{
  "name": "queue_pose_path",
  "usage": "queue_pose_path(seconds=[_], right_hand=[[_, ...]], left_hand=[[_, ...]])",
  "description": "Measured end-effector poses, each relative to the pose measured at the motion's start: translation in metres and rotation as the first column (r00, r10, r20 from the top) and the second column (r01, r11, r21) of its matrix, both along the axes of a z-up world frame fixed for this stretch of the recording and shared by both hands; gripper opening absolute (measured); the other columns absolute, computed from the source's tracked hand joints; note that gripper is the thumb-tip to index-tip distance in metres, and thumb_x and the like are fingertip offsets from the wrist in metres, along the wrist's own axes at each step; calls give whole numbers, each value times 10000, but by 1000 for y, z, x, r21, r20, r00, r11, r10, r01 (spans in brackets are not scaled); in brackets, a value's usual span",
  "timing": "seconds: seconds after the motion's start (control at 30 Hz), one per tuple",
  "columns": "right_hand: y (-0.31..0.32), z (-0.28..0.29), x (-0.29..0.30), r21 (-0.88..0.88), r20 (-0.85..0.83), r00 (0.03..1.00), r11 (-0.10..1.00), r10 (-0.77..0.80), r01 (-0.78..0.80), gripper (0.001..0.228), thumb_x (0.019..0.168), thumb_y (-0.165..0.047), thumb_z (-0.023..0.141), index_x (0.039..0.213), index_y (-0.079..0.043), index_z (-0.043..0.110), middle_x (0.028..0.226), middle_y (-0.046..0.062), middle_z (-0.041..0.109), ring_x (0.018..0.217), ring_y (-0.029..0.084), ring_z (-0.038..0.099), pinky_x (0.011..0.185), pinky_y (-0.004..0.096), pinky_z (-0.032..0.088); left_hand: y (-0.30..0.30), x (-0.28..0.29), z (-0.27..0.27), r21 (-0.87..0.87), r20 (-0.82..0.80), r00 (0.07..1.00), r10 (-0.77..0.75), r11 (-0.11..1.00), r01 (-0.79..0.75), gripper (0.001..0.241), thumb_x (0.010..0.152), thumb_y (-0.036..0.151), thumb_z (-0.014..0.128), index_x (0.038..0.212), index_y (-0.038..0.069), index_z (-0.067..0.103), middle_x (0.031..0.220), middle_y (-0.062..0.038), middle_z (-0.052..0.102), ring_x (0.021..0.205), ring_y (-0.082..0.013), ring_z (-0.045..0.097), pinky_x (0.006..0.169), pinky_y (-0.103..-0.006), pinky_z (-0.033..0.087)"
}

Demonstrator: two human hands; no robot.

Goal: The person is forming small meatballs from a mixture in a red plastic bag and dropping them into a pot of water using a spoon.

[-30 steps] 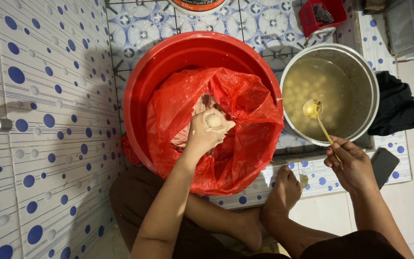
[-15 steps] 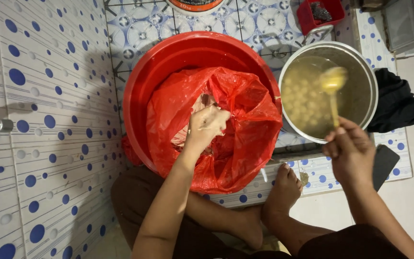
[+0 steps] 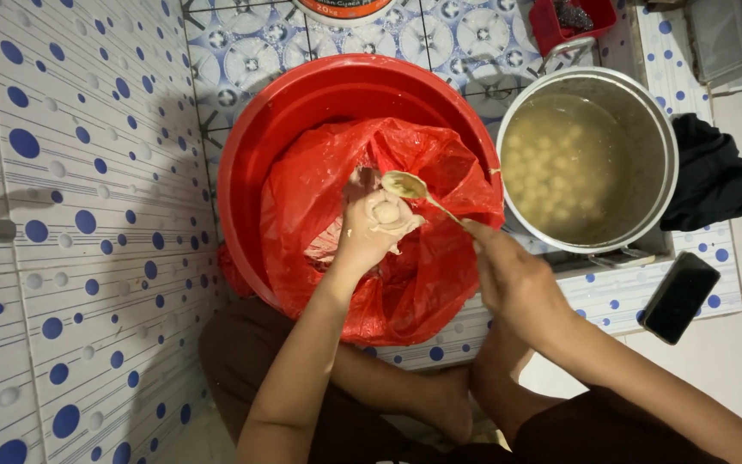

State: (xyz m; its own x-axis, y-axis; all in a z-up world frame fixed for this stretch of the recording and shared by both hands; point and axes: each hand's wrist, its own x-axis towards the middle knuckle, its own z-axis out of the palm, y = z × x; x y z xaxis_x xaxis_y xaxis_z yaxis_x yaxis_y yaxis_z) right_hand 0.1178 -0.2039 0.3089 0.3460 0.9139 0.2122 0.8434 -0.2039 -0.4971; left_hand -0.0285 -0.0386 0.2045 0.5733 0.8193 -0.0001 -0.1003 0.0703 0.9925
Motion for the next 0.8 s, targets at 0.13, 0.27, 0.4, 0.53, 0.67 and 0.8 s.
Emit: queue_pose_path(seconds=[0.13, 0.27, 0.4, 0.53, 0.67, 0.8], right_hand=[[3, -6, -8, 57, 152, 984, 993, 93, -103, 311, 998, -45, 598, 1280, -111, 712, 776, 108, 711, 627, 296, 713, 584, 392, 604], [5, -9, -11, 33, 190, 972, 989, 135, -144, 307, 991, -5, 584, 1273, -49, 697, 732, 121, 685, 567, 297, 700, 545, 391, 608], [7, -12, -15, 21, 211, 963, 984, 166, -174, 312, 980, -10, 584, 1277, -46, 674, 732, 126, 668, 558, 321, 694, 505, 427, 595], [7, -23, -13, -93, -63, 993, 990, 103, -109, 287, 977, -22, 603, 1240, -65, 707, 733, 166, 709, 645, 356, 732, 581, 429, 604], [7, -23, -9, -188, -345, 938, 982, -34, -34, 257, 976, -56, 600, 1181, -93, 750, 633, 94, 695, 578, 227, 701, 561, 354, 584], [10, -28, -1, -217, -479, 873, 976, -94, -14, 238, 968, -49, 604, 1136, -63, 771, 588, 93, 687, 551, 206, 673, 565, 341, 582]], left_hand=[[-2, 4, 0, -119, -80, 996, 37, 992, -47, 197, 729, 63, 885, 766, -36, 718, 741, -180, 749, 690, -137, 686, 673, -305, 612], [-1, 0, 15, -337, -38, 999, 13, 941, -25, 115, 788, -42, 754, 818, -134, 693, 807, -151, 706, 819, -167, 631, 802, -287, 628], [-3, 11, -17, -316, -124, 989, 76, 942, -112, 161, 769, -23, 812, 845, -106, 697, 834, -217, 742, 818, -201, 705, 729, -322, 634], [-7, 29, -70, -286, -297, 950, 100, 940, -188, 369, 659, 119, 917, 944, -20, 728, 881, -175, 751, 887, -228, 744, 865, -366, 627], [-5, 29, -88, -144, -606, 794, 45, 976, -165, 283, 700, 265, 883, 926, 127, 785, 814, -53, 768, 833, -203, 766, 728, -373, 605], [-5, 18, -94, -48, -677, 734, 57, 992, -121, 194, 813, 298, 719, 856, 120, 784, 695, -58, 735, 779, -255, 770, 643, -379, 596]])
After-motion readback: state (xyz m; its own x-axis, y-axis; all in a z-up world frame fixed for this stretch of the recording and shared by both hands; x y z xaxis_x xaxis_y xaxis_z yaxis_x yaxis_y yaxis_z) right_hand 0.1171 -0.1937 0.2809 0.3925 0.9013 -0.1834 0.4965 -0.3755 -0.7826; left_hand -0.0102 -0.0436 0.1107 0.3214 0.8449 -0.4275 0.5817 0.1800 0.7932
